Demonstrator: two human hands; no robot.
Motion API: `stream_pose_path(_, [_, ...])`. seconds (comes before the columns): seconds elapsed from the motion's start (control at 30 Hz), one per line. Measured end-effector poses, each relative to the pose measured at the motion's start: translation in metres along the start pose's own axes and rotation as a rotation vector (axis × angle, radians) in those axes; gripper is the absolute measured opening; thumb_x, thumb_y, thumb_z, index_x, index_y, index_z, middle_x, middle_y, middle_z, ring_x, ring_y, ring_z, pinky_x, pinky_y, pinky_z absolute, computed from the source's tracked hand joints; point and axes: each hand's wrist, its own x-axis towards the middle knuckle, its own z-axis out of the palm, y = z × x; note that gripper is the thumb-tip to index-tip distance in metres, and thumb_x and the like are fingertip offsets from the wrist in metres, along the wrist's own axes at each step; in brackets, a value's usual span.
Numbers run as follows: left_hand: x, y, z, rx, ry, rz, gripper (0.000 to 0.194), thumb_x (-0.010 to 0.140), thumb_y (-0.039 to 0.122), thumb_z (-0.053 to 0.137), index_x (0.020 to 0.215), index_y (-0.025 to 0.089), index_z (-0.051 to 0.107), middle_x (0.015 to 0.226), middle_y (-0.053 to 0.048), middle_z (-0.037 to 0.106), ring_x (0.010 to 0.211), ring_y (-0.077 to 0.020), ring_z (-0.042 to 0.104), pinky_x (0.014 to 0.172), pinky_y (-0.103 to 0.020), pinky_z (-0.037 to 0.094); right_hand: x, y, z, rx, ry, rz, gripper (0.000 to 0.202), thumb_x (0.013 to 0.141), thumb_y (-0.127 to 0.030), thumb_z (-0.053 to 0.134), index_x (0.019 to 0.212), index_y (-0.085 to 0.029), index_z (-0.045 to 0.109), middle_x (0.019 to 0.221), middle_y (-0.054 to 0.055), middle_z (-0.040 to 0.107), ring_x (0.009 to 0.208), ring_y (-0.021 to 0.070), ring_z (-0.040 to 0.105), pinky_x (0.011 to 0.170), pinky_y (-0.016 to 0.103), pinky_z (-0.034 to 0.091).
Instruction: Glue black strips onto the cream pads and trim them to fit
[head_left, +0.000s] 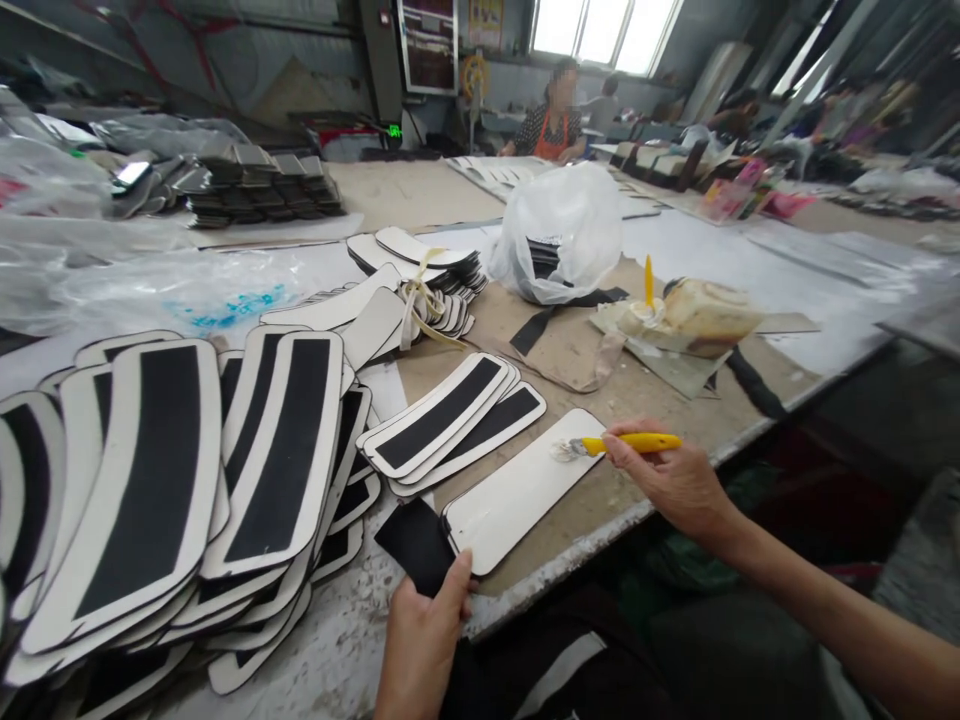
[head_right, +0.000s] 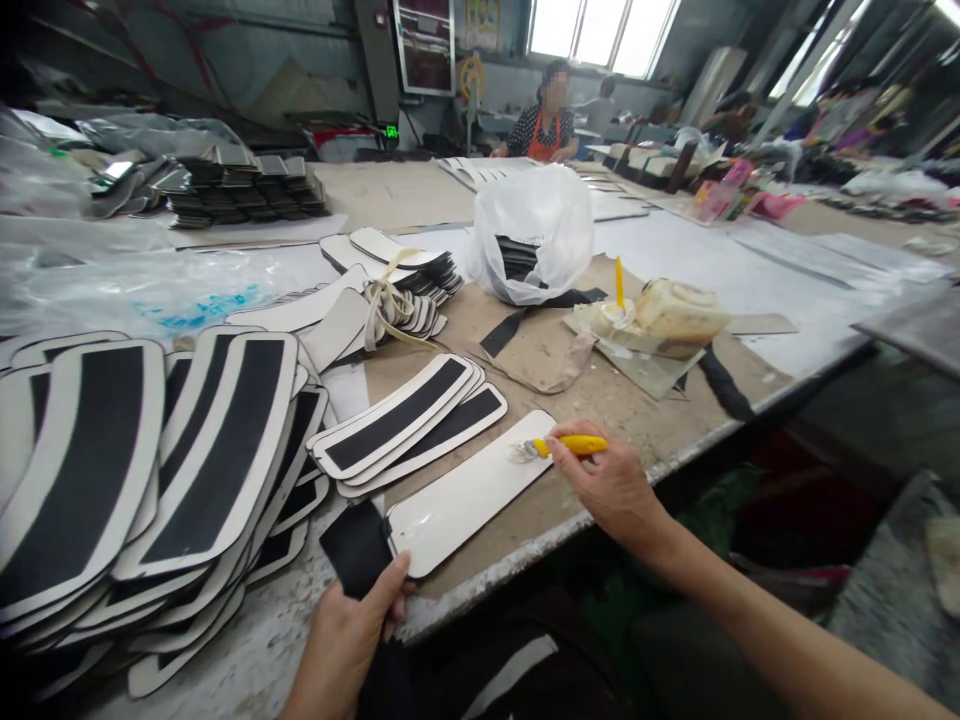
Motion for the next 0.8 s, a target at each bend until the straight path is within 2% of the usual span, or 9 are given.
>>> stream_pose_path(0.2, [0.002, -0.002, 0.000, 0.032, -0.002, -0.016, 0.049, 0.059, 0.062, 0.067, 0.053, 0.014, 0.059, 0.045, -0.001, 0.055, 0.040, -0.0119, 0.040, 0.043, -0.026, 0.028, 0.002, 0.007, -0.007, -0.050, 0.059, -0.142, 0.008, 0.086, -0.028, 0.052, 0.087, -0.022, 0.059, 0.084, 0.005, 0.062, 0.082, 0.0206, 0.060, 0.078, 0.035, 0.049])
stream_pose_path(0.33, [0.005, -0.004, -0.001, 0.026, -0.011, -0.031, 0.050, 0.057, 0.062, 0.069, 0.052, 0.013, 0.060, 0.044, -0.002, 0.055, 0.040, -0.0122, 0.039, 0.044, -0.026, 0.028, 0.002, 0.005, -0.017, -0.077, 0.060, -0.237, 0.010, 0.086, -0.023, 0.052, 0.093, -0.023, 0.059, 0.087, 0.006, 0.062, 0.086, 0.0211, 0.061, 0.079, 0.036, 0.050])
stream_pose_path(0.47, [0.007, -0.006, -0.003, 0.089, -0.016, -0.031, 0.052, 0.057, 0.065, 0.066, 0.049, 0.014, 0.060, 0.042, -0.002, 0.054, 0.040, -0.0134, 0.041, 0.044, -0.028, 0.031, -0.005, 0.007, -0.020, -0.174, 0.001, -0.378, 0.018, 0.085, -0.017, 0.052, 0.099, -0.023, 0.060, 0.094, 0.008, 0.064, 0.089, 0.0213, 0.062, 0.079, 0.036, 0.053])
stream_pose_path(0.57, [0.007, -0.006, -0.003, 0.156, 0.018, -0.038, 0.054, 0.057, 0.067, 0.064, 0.045, 0.016, 0.058, 0.041, -0.003, 0.054, 0.040, -0.0151, 0.043, 0.045, -0.029, 0.034, -0.017, 0.003, -0.009, -0.205, -0.105, -0.489, 0.026, 0.083, -0.010, 0.050, 0.103, -0.022, 0.060, 0.097, 0.009, 0.065, 0.090, 0.0209, 0.062, 0.077, 0.034, 0.054])
stream_pose_path(0.67, [0.007, -0.006, -0.002, 0.153, 0.037, -0.042, 0.053, 0.057, 0.067, 0.065, 0.041, 0.017, 0.055, 0.040, -0.003, 0.053, 0.039, -0.0148, 0.042, 0.043, -0.029, 0.033, -0.028, -0.008, 0.000, -0.119, -0.192, -0.549, 0.032, 0.082, -0.006, 0.049, 0.108, -0.022, 0.057, 0.095, 0.009, 0.064, 0.087, 0.0193, 0.062, 0.072, 0.030, 0.055])
stream_pose_path(0.8, [0.005, -0.003, -0.001, 0.103, 0.011, -0.067, 0.051, 0.056, 0.065, 0.067, 0.046, 0.016, 0.058, 0.040, -0.001, 0.051, 0.038, -0.0135, 0.040, 0.042, -0.027, 0.030, -0.026, -0.011, -0.005, -0.061, -0.137, -0.526, 0.033, 0.082, -0.006, 0.052, 0.110, -0.022, 0.055, 0.094, 0.009, 0.063, 0.088, 0.0191, 0.062, 0.075, 0.029, 0.054])
